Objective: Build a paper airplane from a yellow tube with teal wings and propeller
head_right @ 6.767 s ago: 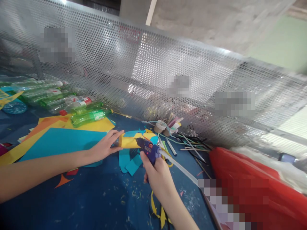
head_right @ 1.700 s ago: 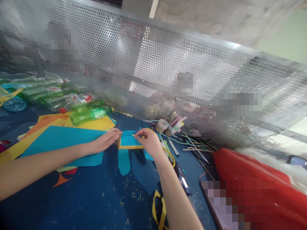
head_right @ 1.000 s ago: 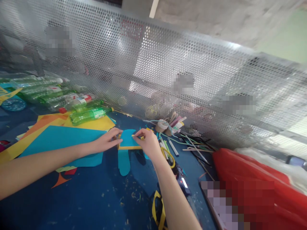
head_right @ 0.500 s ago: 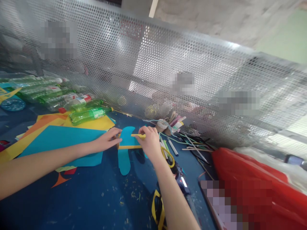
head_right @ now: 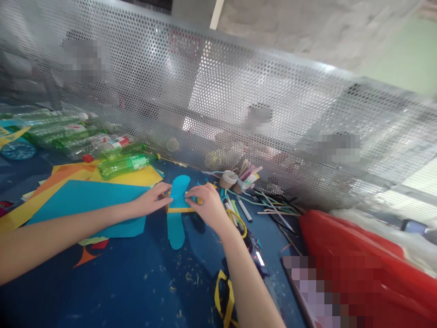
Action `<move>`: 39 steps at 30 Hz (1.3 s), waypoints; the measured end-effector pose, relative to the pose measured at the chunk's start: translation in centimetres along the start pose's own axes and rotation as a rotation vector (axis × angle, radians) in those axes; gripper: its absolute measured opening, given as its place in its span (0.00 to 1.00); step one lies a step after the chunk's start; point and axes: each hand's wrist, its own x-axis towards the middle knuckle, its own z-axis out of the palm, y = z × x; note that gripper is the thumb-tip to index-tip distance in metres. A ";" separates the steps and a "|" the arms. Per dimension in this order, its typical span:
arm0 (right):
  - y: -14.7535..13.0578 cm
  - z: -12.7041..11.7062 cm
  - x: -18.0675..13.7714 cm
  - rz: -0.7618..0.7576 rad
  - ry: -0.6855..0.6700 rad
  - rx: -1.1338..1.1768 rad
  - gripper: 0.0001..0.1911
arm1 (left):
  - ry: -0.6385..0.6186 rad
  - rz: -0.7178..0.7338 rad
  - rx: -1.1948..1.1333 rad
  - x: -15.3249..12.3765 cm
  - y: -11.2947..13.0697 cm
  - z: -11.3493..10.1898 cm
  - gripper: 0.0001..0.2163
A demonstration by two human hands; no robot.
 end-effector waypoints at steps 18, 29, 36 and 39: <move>-0.4 0.0 0.0 -0.011 -0.058 -0.154 0.09 | 0.022 -0.225 -0.076 1.7 -1.1 1.2 0.18; 1.9 -0.9 -0.9 0.044 -0.021 -0.278 0.11 | 0.017 -0.060 0.038 0.6 0.0 0.1 0.13; 2.3 -0.5 -0.9 0.038 -0.030 -0.266 0.11 | 0.080 0.002 0.084 0.2 0.5 0.0 0.15; 2.4 -0.4 -0.9 0.055 -0.046 -0.272 0.11 | 0.139 0.035 0.046 0.0 0.5 0.1 0.19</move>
